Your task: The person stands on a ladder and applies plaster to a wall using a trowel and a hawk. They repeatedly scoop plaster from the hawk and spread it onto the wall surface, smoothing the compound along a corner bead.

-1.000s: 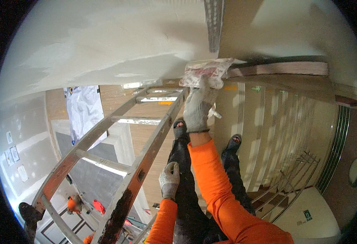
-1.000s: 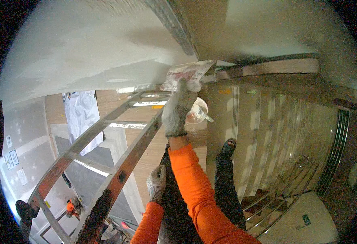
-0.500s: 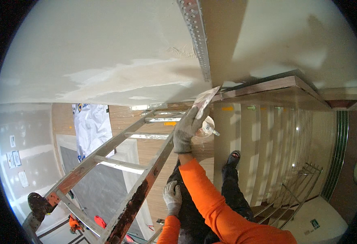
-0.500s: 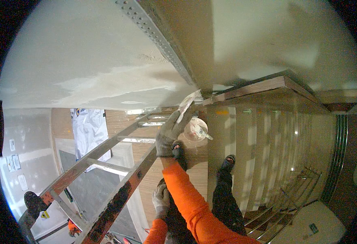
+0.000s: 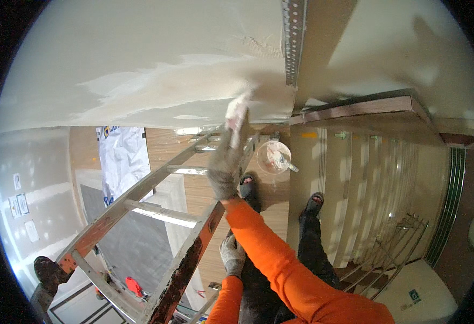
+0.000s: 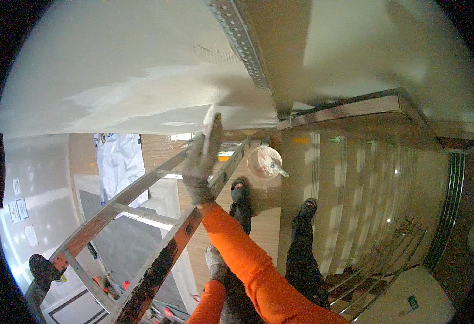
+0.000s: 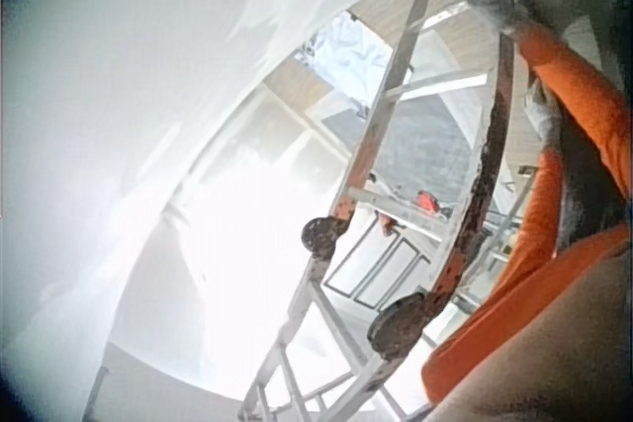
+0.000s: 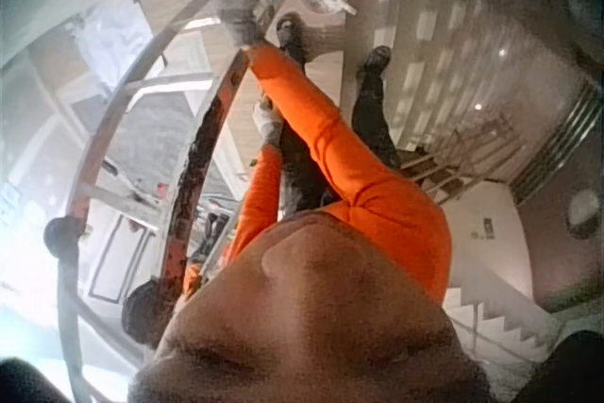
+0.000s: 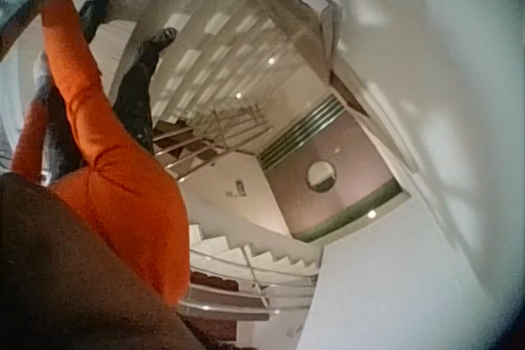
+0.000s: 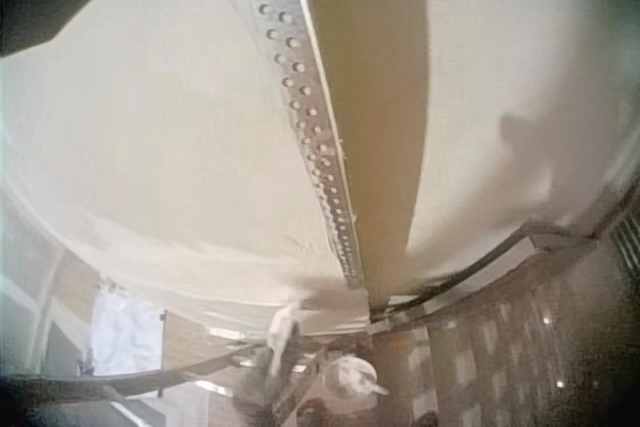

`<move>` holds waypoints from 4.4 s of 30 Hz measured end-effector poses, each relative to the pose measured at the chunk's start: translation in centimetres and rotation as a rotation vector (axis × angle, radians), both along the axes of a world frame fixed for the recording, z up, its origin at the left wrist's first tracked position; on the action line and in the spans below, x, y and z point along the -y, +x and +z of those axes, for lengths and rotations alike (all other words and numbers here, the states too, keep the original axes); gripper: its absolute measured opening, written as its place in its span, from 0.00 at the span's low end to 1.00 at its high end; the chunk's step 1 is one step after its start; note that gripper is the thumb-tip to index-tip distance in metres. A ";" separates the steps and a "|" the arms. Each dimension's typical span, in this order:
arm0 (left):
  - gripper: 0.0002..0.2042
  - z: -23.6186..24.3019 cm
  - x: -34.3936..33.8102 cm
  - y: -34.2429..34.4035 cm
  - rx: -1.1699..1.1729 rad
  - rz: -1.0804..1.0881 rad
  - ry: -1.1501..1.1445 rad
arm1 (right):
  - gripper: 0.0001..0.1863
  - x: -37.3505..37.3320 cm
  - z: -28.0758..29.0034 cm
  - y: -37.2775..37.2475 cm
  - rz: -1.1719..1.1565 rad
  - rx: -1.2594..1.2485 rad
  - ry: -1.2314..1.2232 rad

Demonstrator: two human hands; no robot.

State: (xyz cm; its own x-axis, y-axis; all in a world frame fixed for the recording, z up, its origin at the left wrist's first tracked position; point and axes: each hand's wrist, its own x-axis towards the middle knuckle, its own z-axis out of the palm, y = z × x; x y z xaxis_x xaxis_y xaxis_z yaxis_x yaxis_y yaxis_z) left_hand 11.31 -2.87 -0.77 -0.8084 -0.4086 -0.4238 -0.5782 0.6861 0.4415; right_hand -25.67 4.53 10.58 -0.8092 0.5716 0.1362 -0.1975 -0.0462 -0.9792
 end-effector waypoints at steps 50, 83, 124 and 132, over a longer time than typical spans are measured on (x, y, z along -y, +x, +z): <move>0.16 9.2 -3.6 1.5 -0.081 -0.153 -0.067 | 0.30 2.1 22.3 -4.5 -0.043 -0.087 -0.251; 0.16 15.8 -8.2 -4.6 -0.255 0.079 0.457 | 0.12 -13.5 32.5 1.8 0.193 -0.043 -1.111; 0.05 47.5 -26.7 -24.9 -0.587 0.632 1.352 | 0.20 -31.1 35.1 7.2 0.563 -0.202 1.072; 0.16 42.8 -30.8 -32.0 -1.082 0.099 0.689 | 0.16 -36.5 28.4 -5.0 0.766 0.173 0.889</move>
State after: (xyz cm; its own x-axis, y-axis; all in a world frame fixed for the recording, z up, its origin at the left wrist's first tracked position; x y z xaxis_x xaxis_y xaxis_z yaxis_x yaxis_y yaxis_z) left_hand -20.65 27.92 42.04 -0.8503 -0.4462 0.2791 0.2599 0.1051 0.9599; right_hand -30.66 41.03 39.01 -0.9459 -0.3098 0.0962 -0.2766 0.6153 -0.7382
